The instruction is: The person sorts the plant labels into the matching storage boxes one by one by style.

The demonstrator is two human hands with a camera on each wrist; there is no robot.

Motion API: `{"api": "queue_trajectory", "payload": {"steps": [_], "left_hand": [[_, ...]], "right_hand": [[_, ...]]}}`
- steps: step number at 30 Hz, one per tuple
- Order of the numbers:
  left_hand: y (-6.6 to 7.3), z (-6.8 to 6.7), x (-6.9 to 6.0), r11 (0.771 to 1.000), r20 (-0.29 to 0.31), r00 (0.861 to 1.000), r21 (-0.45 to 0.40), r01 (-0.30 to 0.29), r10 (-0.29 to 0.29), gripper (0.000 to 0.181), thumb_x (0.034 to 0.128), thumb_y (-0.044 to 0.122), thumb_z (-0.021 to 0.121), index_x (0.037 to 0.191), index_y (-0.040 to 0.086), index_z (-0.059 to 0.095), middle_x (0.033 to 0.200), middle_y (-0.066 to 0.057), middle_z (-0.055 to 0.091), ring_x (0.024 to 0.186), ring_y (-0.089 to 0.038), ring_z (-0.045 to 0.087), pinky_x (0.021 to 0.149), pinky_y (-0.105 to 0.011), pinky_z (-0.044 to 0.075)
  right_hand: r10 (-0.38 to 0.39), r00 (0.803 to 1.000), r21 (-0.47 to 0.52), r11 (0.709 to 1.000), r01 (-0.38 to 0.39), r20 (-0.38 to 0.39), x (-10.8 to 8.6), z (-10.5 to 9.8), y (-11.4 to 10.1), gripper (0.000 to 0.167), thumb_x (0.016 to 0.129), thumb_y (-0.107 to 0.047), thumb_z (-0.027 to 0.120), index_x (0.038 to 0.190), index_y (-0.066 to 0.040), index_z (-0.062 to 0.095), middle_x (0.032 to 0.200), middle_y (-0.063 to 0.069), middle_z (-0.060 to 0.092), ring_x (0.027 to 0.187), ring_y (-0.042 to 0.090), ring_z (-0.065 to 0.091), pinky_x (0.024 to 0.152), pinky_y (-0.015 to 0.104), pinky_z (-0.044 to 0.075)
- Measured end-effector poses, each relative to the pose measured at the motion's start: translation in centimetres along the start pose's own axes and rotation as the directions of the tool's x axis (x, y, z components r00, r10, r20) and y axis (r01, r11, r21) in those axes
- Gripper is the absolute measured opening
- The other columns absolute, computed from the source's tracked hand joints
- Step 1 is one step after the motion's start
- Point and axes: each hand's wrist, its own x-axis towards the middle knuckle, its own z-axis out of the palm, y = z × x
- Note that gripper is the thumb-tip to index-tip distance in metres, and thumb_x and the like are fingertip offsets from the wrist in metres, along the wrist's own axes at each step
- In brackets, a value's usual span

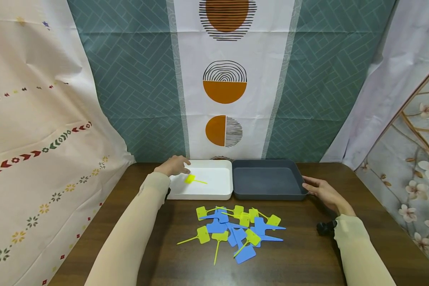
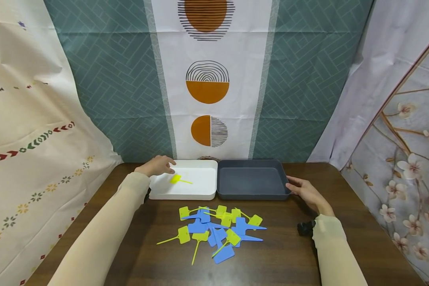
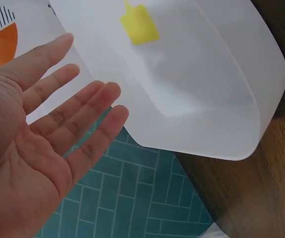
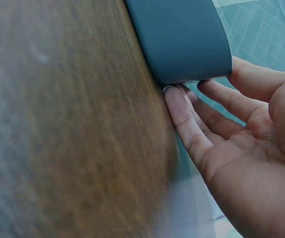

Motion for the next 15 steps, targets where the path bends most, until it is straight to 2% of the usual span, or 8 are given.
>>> {"api": "queue_trajectory", "payload": {"steps": [6,10,15], "left_hand": [[-0.2,-0.25,-0.35,0.998,-0.025,0.999,-0.053,-0.04,0.039,0.049,0.1001,0.02,0.072,0.144,0.002,0.06,0.136,-0.025,0.062,0.124,-0.039,0.059,0.1,-0.049,0.053],[-0.26,-0.35,-0.49,0.995,-0.039,0.998,-0.074,-0.061,0.058,0.048,0.1,0.02,0.072,0.143,0.004,0.061,0.132,-0.023,0.064,0.12,-0.036,0.06,0.097,-0.048,0.054],[-0.34,-0.09,-0.72,0.991,-0.063,0.996,-0.108,-0.077,0.07,0.048,0.099,0.021,0.073,0.143,0.005,0.062,0.132,-0.022,0.064,0.121,-0.037,0.059,0.099,-0.049,0.053]], "right_hand": [[-0.015,1.0,-0.003,1.0,0.015,0.018,-0.18,0.02,-0.12,0.07,0.111,-0.031,0.051,0.161,0.008,0.022,0.165,0.034,0.021,0.147,0.05,0.027,0.095,0.015,0.044],[-0.014,1.0,-0.012,1.0,0.014,0.026,-0.14,-0.08,-0.14,0.071,0.111,-0.032,0.051,0.162,0.007,0.021,0.165,0.035,0.019,0.149,0.051,0.026,0.1,0.021,0.045],[-0.008,1.0,0.005,1.0,0.008,0.022,-0.03,-0.11,0.02,0.071,0.11,-0.031,0.053,0.161,0.007,0.021,0.165,0.034,0.019,0.148,0.05,0.027,0.095,0.016,0.045]]}}
